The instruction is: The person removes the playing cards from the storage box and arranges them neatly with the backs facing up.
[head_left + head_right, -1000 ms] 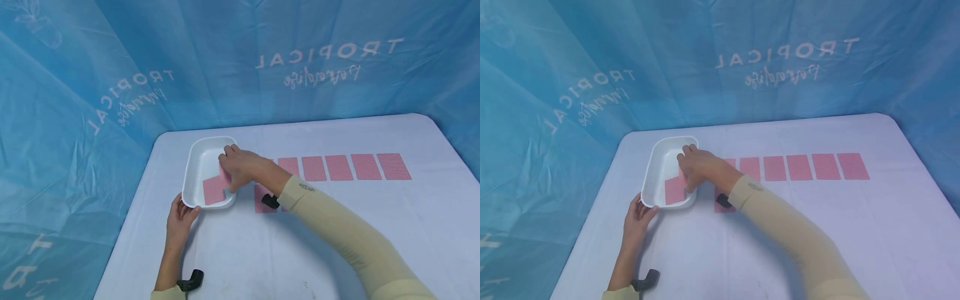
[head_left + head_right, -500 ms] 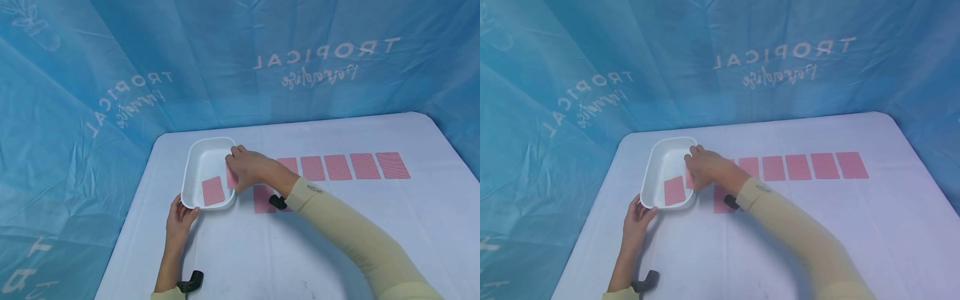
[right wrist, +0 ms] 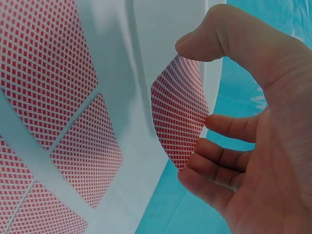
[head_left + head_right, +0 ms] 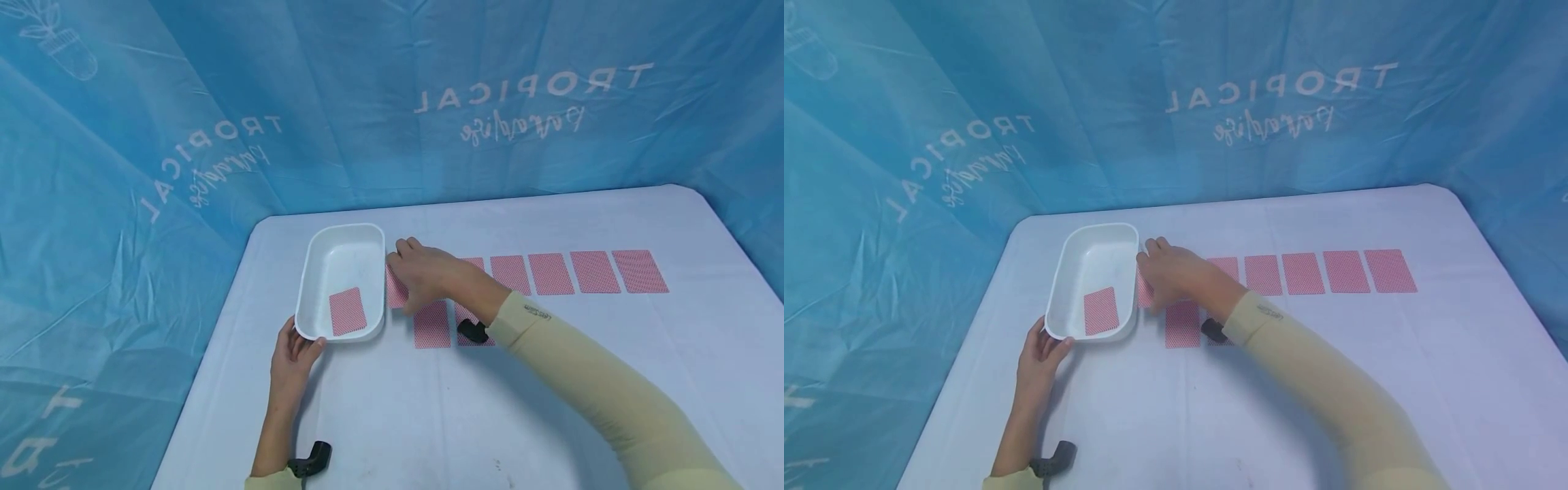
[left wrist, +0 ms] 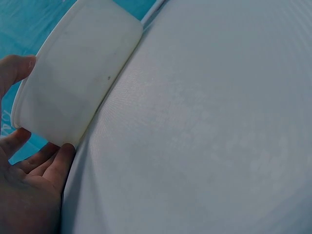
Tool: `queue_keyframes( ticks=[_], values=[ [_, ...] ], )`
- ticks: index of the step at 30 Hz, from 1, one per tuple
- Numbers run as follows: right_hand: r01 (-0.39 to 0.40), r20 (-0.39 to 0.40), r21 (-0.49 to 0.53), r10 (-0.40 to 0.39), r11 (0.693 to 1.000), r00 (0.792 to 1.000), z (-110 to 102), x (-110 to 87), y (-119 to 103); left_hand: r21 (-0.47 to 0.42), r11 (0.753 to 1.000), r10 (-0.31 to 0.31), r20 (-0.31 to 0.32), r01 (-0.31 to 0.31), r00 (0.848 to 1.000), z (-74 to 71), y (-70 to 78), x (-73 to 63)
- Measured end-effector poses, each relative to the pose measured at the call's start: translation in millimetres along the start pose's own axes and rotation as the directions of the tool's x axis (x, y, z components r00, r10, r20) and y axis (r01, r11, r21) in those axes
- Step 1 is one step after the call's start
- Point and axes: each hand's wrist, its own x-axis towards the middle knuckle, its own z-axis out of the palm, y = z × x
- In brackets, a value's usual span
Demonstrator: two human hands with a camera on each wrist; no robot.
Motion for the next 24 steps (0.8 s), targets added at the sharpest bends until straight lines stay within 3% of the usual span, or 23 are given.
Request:
queue_keyframes(
  ticks=[12, 24],
  values=[
    [-0.032, 0.006, 0.054, 0.031, 0.998, 0.999, -1.0, -11.2, 6.9, -0.017, 1.0, 0.0, 0.024, 0.0, 1.0, 1.2, -0.2, -0.2],
    [-0.049, 0.039, 0.042, 0.047, 0.998, 0.998, 4.4, -17.9, 11.6, -0.018, 1.0, 0.001, 0.016, -0.001, 1.0, -1.5, -0.3, 1.1]
  ],
)
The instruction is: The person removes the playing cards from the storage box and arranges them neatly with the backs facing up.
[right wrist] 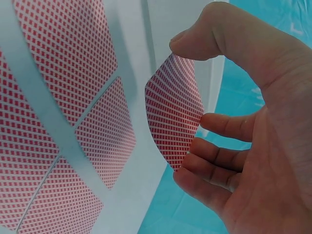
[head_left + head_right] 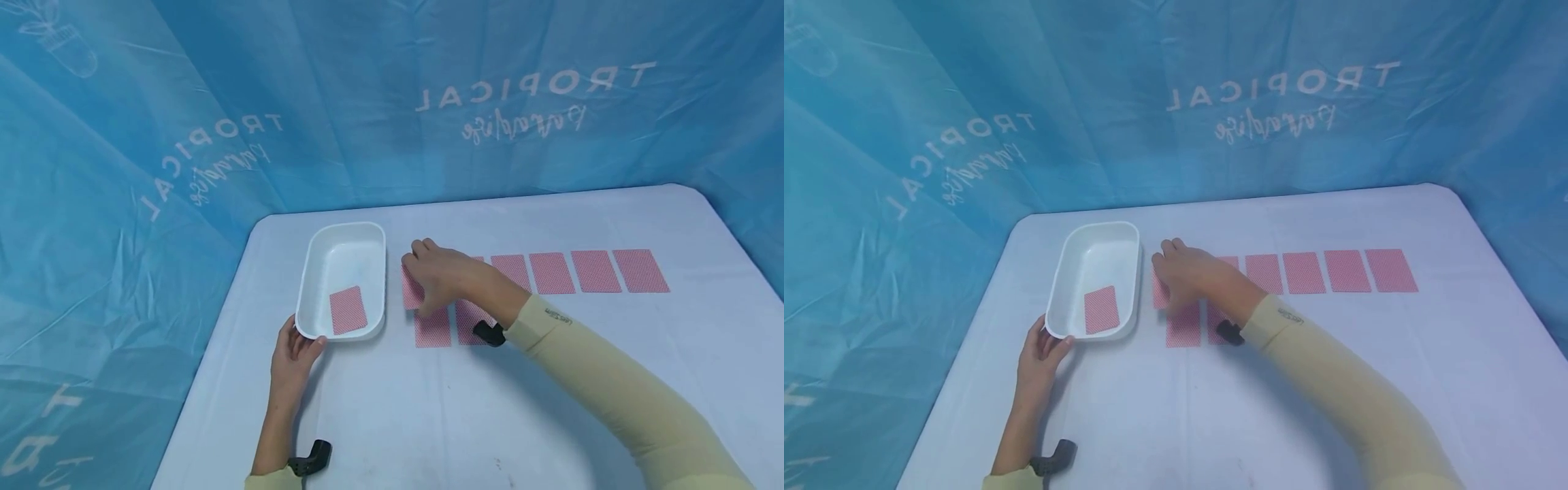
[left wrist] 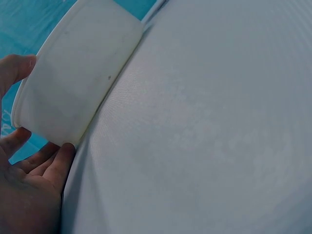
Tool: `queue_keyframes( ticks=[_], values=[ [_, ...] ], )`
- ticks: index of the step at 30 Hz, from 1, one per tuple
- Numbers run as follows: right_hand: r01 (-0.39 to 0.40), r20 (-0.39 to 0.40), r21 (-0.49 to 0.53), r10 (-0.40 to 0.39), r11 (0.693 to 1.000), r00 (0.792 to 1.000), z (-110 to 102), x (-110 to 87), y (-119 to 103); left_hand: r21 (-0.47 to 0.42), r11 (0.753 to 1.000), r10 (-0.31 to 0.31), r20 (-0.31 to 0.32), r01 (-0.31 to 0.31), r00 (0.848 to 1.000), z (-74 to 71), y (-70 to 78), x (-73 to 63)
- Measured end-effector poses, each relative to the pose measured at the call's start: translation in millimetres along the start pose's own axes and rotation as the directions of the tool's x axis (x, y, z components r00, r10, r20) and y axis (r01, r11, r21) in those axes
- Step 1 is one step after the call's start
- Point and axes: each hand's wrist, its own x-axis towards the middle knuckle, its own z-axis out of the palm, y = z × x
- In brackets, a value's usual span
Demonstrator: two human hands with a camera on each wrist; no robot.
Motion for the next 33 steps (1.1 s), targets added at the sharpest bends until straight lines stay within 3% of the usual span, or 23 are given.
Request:
queue_keyframes(
  ticks=[6, 18, 33],
  values=[
    [-0.002, 0.005, -0.014, 0.002, 1.0, 1.0, 4.7, -8.9, 6.1, -0.011, 0.999, -0.031, 0.011, 0.031, 0.999, 2.5, 0.9, -0.7],
    [-0.049, 0.032, 0.003, 0.049, 0.999, 0.998, 15.4, -21.4, 14.0, 0.009, 1.0, -0.026, 0.006, 0.026, 1.0, 0.4, -0.3, -3.2],
    [-0.027, -0.022, 0.027, 0.028, 0.999, 0.999, 9.8, -34.1, 16.1, 0.01, 1.0, -0.011, -0.006, 0.011, 1.0, 1.0, 2.3, -1.7]
  ],
)
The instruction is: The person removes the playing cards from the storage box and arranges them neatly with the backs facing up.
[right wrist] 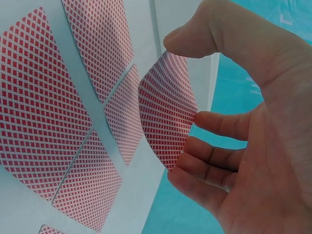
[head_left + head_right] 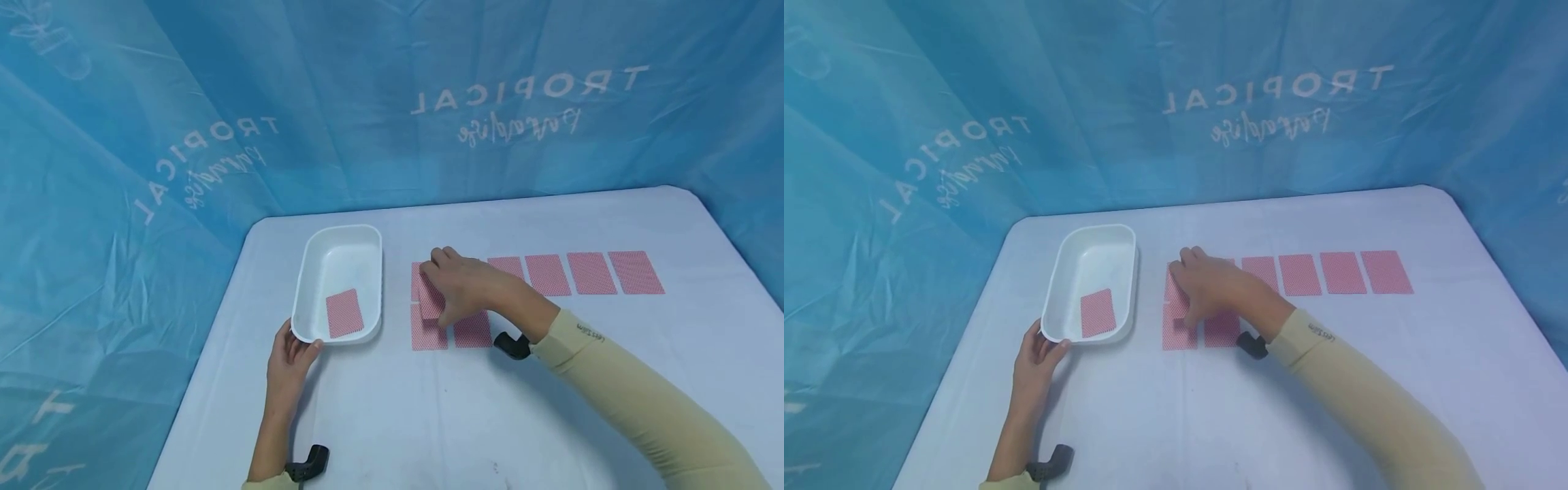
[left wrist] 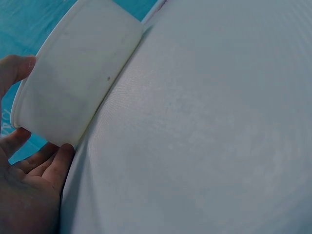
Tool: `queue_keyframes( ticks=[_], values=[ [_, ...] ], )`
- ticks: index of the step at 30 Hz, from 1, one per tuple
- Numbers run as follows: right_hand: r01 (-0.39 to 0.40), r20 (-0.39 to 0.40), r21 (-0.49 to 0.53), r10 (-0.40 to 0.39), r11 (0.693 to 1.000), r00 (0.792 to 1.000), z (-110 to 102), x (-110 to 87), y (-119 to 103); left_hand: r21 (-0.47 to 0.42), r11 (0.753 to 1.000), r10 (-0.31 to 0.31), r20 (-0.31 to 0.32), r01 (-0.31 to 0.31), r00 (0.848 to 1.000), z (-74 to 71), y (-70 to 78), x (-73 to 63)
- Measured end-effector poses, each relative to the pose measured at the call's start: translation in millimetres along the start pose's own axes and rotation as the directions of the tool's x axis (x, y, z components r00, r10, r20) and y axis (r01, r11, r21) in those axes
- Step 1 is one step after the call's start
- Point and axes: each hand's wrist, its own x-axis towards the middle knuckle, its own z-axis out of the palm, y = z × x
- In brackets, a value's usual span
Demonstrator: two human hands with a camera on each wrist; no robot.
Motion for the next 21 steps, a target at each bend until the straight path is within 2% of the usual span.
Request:
queue_keyframes(
  ticks=[11, 16, 21],
  values=[
    [-0.005, -0.012, -0.013, 0.005, 1.0, 1.0, 1.4, -7.8, 7.7, -0.039, 0.999, 0.004, 0.015, -0.003, 1.0, -1.1, 1.6, -0.7],
    [0.006, -0.044, -0.002, -0.006, 1.0, 0.999, 2.5, -14.8, 13.7, -0.028, 1.0, -0.002, 0.018, 0.002, 1.0, -0.7, 3.3, -1.5],
    [-0.02, -0.037, -0.024, 0.019, 1.0, 0.999, 6.5, -21.3, 20.5, -0.027, 1.0, 0.003, 0.02, -0.002, 1.0, -1.3, 2.7, -2.0]
  ],
)
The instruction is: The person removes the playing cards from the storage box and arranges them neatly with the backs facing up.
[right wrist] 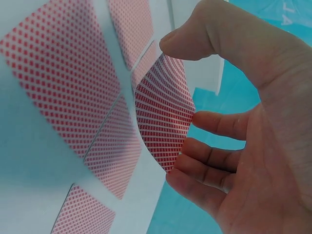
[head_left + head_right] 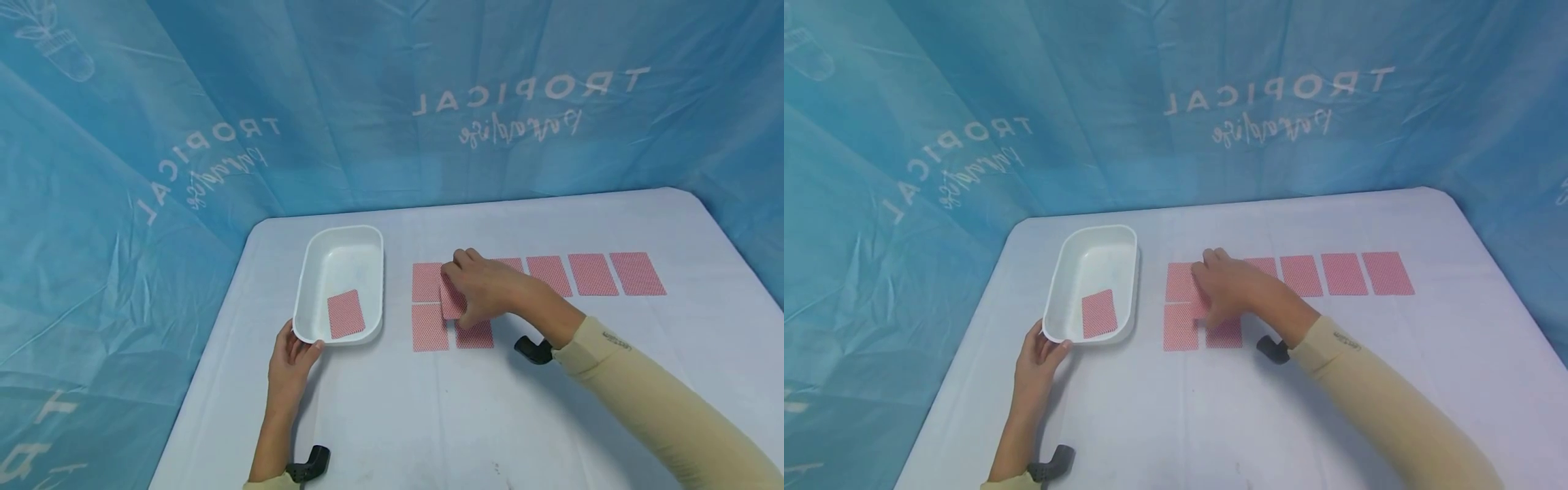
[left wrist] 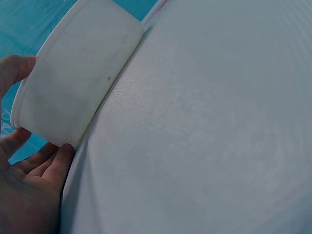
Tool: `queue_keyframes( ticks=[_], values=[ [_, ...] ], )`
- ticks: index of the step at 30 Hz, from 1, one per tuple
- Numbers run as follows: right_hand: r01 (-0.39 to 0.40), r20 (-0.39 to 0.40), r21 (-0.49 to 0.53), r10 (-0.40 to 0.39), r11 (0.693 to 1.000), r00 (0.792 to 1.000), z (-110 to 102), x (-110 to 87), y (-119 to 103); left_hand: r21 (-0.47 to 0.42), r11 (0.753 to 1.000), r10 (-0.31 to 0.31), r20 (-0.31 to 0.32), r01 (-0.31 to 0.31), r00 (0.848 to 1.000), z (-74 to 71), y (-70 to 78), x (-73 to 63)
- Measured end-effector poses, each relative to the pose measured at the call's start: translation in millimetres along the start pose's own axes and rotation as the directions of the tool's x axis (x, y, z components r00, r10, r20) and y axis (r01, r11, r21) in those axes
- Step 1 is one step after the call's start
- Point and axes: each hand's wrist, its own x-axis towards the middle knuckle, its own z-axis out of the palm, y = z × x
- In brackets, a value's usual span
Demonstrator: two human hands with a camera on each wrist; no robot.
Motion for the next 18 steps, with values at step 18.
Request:
queue_keyframes(
  ticks=[18],
  values=[
    [-0.025, -0.018, 0.027, 0.026, 0.999, 1.0, 9.5, -15.7, 10.2, -0.021, 1.0, 0.016, -0.01, -0.016, 1.0, 0.2, -7.0, 2.5]
  ],
)
